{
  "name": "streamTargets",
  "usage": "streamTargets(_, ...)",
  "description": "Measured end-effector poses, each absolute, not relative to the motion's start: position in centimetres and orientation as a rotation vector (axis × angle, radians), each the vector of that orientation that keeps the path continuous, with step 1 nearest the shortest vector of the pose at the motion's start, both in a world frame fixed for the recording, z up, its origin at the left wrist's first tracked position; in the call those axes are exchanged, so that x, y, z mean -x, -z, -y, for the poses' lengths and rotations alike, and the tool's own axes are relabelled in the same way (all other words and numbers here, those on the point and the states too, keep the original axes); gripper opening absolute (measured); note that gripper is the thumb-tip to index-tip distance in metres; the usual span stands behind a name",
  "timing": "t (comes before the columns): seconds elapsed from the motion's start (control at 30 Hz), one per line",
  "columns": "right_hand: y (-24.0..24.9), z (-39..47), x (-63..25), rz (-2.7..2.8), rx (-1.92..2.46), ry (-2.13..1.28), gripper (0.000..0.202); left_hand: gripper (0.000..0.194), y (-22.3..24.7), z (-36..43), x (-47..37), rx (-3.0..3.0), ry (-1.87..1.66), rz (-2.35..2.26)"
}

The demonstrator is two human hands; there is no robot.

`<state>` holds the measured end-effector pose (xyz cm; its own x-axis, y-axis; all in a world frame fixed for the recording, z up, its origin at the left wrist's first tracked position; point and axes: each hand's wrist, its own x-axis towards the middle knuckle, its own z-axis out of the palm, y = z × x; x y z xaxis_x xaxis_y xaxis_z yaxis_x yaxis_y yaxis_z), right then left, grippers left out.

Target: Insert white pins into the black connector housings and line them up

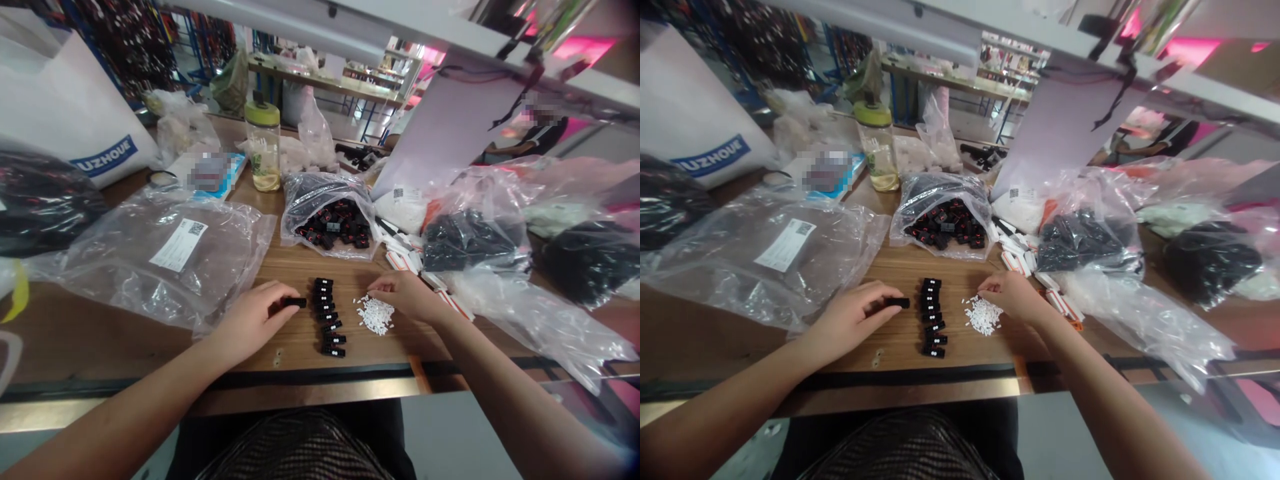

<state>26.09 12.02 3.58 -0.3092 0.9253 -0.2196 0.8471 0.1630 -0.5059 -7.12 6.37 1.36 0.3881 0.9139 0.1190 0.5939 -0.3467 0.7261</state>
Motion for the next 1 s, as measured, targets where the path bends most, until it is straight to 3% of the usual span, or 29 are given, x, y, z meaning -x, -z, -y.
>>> streamTargets(0.43, -3.6, -11.7, -28.3, 2.276, 1.897, -0.566, 0.029, 0.01, 0.4, -6.1, 6.5, -2.309, -0.627, -1.314)
streamTargets(0.67, -3.2, -11.8, -28.5, 2.266, 1.625, -0.786, 0.024, 0.01, 0.2, -6.0, 6.5, -2.301, -0.621, -1.31)
streamTargets(0.9, -3.4, -11.9, -27.8, 2.479, 1.574, -0.544, 0.018, 0.01, 0.2, -5.9, 6.4, -2.281, -0.616, -1.319)
streamTargets(1.0, -3.9, -12.0, -27.4, 2.412, 1.515, -0.587, 0.013, 0.012, 0.0, -5.9, 6.4, -2.247, -0.621, -1.319)
